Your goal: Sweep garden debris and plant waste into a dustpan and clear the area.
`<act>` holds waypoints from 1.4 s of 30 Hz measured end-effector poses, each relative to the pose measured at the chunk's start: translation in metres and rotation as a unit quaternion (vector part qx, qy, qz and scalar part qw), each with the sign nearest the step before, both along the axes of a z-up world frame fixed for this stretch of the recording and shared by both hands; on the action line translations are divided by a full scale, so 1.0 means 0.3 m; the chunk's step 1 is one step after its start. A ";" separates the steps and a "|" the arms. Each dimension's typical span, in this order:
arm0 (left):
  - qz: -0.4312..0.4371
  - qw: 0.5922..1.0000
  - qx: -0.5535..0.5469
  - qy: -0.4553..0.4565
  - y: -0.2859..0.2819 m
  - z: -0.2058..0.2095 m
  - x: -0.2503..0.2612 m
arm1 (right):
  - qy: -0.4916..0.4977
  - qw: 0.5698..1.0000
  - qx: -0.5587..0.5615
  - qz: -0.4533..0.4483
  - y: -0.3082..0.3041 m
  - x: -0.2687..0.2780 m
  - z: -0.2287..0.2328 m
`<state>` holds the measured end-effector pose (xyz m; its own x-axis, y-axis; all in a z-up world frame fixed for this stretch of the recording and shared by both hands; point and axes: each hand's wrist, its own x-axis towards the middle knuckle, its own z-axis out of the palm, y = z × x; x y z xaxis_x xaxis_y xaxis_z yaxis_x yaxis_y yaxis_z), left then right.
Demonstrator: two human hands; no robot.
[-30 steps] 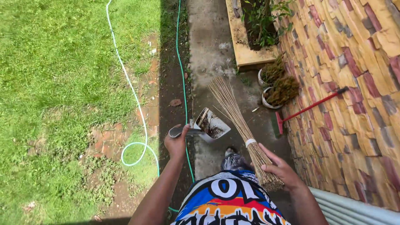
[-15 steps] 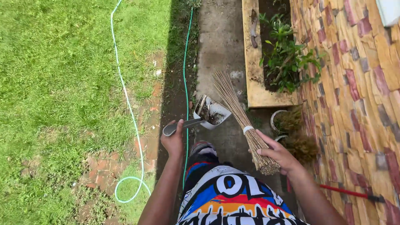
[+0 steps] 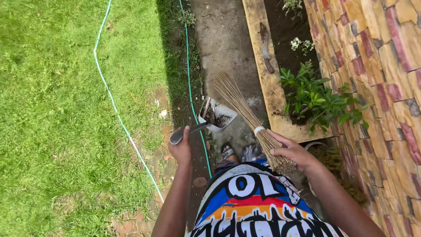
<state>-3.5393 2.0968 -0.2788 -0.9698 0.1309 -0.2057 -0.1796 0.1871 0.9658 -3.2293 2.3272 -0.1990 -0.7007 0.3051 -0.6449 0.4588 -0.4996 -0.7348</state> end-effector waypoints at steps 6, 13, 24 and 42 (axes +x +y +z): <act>-0.001 1.000 -0.030 -0.010 0.331 -0.072 -0.429 | -0.021 0.999 -0.022 -0.016 0.343 -0.419 0.034; 0.085 0.992 0.058 -0.068 0.788 -0.231 -0.853 | -0.073 0.990 -0.104 -0.066 0.926 -0.946 -0.112; 0.169 0.983 0.014 -0.069 1.274 -0.283 -1.385 | -0.091 0.985 -0.145 0.011 1.570 -1.781 -0.220; 0.202 0.964 -0.136 -0.110 1.865 -0.891 -2.278 | -0.253 0.929 0.124 0.241 2.326 -3.030 -0.932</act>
